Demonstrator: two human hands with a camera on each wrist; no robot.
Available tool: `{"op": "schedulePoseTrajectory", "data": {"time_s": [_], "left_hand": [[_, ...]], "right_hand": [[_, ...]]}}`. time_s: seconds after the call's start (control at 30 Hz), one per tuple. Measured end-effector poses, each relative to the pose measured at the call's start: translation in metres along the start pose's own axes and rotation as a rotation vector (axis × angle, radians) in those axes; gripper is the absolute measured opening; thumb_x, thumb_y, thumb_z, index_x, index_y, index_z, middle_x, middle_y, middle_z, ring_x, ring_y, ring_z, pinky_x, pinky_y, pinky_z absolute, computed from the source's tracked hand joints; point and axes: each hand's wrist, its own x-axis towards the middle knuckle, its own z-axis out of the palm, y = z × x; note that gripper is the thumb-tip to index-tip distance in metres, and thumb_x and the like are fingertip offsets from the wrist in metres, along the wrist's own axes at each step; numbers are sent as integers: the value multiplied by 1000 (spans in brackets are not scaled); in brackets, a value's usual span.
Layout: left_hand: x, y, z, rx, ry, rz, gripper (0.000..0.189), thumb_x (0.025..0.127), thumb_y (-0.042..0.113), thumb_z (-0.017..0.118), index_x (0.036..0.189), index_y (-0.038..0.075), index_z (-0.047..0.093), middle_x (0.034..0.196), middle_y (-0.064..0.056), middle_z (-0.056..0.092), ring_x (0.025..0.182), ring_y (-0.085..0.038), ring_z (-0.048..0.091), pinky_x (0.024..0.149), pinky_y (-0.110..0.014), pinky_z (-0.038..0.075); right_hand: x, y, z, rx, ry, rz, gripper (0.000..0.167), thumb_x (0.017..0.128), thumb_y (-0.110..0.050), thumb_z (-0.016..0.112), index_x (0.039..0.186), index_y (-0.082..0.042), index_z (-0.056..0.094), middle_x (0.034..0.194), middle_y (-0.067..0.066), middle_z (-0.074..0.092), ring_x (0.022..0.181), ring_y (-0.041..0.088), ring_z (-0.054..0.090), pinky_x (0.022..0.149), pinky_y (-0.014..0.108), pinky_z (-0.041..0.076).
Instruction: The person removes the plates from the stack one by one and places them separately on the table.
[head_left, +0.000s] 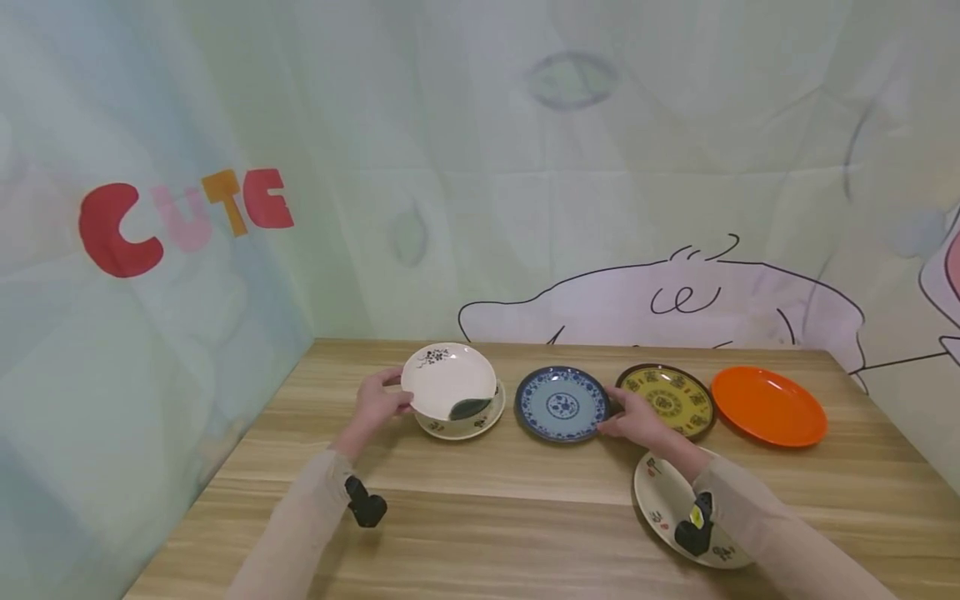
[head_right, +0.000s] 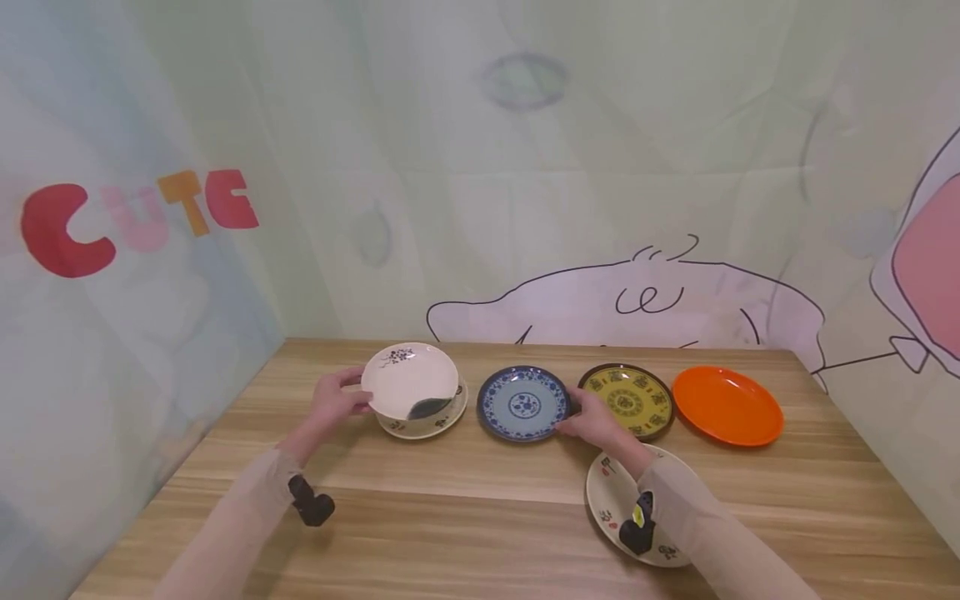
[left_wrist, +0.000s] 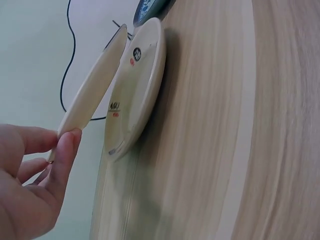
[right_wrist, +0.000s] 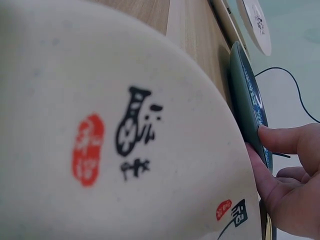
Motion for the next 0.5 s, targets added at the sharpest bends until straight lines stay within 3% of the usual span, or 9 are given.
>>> {"op": "schedulePoseTrajectory", "data": {"time_s": [0.2, 0.5], "left_hand": [[-1, 1, -19, -6, 33, -29, 55, 80, -11, 55, 132, -11, 36, 126, -32, 43, 59, -7, 58, 65, -28, 56], [-2, -12, -45, -22, 97, -74, 55, 81, -9, 53, 133, -11, 35, 127, -32, 41, 57, -4, 57, 58, -19, 54]], "right_hand": [[-1, 0, -2, 15, -2, 9, 74, 76, 0, 66, 136, 12, 25, 134, 34, 33, 78, 15, 59, 72, 28, 53], [0, -1, 0, 13, -4, -5, 73, 76, 0, 66, 136, 13, 25, 134, 34, 32, 79, 16, 60, 71, 27, 53]]}}
